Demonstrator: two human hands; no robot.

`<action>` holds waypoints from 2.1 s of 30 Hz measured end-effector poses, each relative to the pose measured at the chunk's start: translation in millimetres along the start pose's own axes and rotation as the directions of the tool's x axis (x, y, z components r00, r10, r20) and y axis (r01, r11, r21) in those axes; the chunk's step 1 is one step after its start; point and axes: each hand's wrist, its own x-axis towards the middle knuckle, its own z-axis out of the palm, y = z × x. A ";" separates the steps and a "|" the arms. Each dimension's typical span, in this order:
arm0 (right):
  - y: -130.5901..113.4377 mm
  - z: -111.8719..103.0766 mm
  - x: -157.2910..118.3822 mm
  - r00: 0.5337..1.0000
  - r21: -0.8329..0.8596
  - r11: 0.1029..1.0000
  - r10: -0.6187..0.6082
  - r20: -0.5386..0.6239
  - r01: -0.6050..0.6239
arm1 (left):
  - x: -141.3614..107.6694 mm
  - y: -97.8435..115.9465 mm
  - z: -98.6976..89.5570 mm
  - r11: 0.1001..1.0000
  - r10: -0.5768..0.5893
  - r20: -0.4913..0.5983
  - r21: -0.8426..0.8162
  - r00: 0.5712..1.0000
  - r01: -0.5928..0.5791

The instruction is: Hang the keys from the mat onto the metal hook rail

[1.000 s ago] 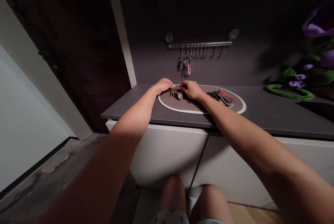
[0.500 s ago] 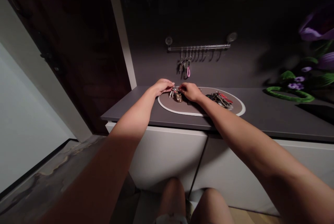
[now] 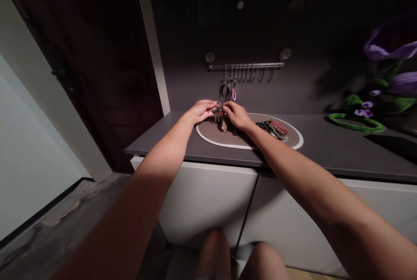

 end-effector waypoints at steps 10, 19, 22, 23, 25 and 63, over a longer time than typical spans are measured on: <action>4.1 3.8 4.0 0.999 0.342 0.940 0.029 -0.028 -0.018 | 0.8 0.0 2.2 0.999 0.039 0.055 -0.022 0.998 -0.037; -0.2 0.8 3.1 0.995 0.587 0.806 0.095 0.001 -0.077 | 1.5 -1.6 2.8 0.997 0.073 0.091 -0.037 0.993 -0.070; 1.0 0.4 3.7 0.995 0.601 0.796 0.099 -0.002 -0.078 | 1.1 -2.0 5.3 0.996 0.081 0.094 -0.033 0.992 -0.078; 1.8 0.3 4.1 0.995 0.608 0.791 0.098 -0.004 -0.076 | 0.9 -2.0 6.3 0.996 0.084 0.092 -0.029 0.992 -0.081; 3.4 -0.1 4.9 0.995 0.622 0.780 0.098 -0.014 -0.068 | 0.6 -2.3 8.4 0.996 0.090 0.080 -0.020 0.993 -0.088; 28.6 -46.0 101.8 0.776 0.740 0.619 0.592 -0.219 -0.263 | 15.2 -27.2 7.9 0.380 0.403 0.122 0.879 0.907 -0.287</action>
